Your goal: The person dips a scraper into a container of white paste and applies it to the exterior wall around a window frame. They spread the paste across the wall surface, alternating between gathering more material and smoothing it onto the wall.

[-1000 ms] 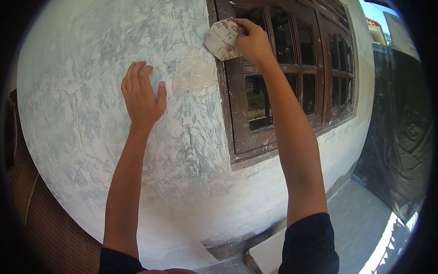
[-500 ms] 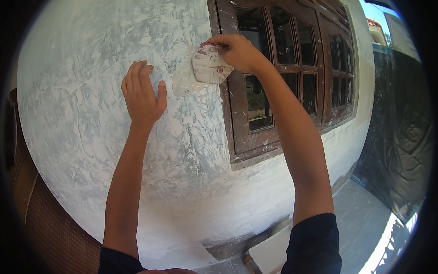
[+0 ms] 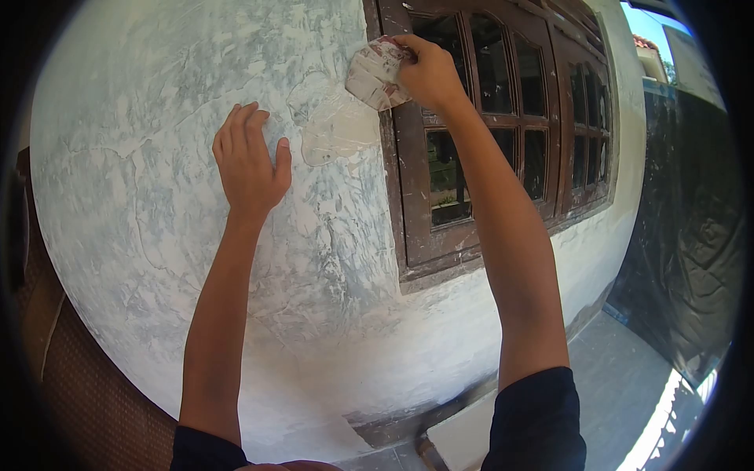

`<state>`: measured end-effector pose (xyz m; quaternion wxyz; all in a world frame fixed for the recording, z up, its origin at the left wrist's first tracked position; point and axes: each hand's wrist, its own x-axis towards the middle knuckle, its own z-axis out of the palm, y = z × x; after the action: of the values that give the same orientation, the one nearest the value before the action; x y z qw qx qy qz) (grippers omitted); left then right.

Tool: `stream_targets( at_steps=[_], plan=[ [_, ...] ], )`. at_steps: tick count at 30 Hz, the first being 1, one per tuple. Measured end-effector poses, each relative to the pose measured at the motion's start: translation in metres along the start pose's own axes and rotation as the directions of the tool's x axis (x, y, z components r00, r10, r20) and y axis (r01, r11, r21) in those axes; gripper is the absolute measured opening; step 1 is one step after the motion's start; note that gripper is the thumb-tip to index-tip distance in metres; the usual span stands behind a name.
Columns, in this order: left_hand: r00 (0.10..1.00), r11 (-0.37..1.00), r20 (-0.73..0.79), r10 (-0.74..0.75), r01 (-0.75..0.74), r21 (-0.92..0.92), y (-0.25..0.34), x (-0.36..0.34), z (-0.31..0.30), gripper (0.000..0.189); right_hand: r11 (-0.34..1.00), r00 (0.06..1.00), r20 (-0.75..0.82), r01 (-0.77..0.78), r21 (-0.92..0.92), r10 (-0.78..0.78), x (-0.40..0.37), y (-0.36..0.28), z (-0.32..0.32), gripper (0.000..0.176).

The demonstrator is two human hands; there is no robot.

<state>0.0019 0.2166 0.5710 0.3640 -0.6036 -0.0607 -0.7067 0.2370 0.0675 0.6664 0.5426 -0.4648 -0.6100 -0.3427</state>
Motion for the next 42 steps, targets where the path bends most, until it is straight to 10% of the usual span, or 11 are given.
stream_targets(
  at_steps=[3,7,11,17,23,27,33,36,42],
  plan=[
    [1.000,1.000,-0.005,0.000,0.000,0.001,0.000,0.000,0.000,0.040,0.993,0.993,-0.102,-0.047,0.109,0.059,-0.005,-0.007,-0.002,0.041],
    [0.999,1.000,0.033,-0.011,0.011,0.004,0.002,-0.001,-0.002,0.040,0.994,0.977,0.183,0.112,-0.009,-0.109,-0.012,-0.007,0.010,0.040],
    [0.999,1.000,0.032,-0.013,0.013,0.005,0.001,0.000,-0.002,0.041,0.996,0.989,-0.137,-0.041,0.083,0.052,0.010,0.002,-0.003,0.040],
    [0.999,1.000,0.039,-0.016,0.016,0.003,0.001,-0.001,-0.002,0.040,0.992,0.977,0.205,0.031,0.120,-0.055,-0.012,0.005,0.006,0.042],
    [1.000,1.000,0.023,-0.010,0.010,0.009,0.000,0.000,-0.001,0.040,0.951,0.984,-0.112,-0.101,0.291,0.139,-0.004,0.022,-0.005,0.040],
    [1.000,1.000,0.010,-0.002,0.002,0.004,0.000,0.000,0.000,0.039,0.975,0.989,0.144,-0.067,0.213,0.036,-0.016,0.013,-0.003,0.039],
    [0.999,1.000,0.037,-0.011,0.011,0.002,0.001,-0.001,-0.002,0.041,0.960,0.977,-0.099,-0.161,0.228,0.188,-0.009,0.019,-0.011,0.041],
    [0.999,1.000,0.041,-0.015,0.015,0.003,0.001,0.000,-0.002,0.040,0.989,0.961,0.275,-0.020,0.144,-0.020,-0.015,0.016,-0.003,0.039],
    [1.000,1.000,0.004,-0.003,0.003,0.006,0.000,0.000,0.000,0.038,0.999,1.000,-0.004,-0.028,0.035,0.028,0.006,0.008,-0.010,0.038]
  ],
)
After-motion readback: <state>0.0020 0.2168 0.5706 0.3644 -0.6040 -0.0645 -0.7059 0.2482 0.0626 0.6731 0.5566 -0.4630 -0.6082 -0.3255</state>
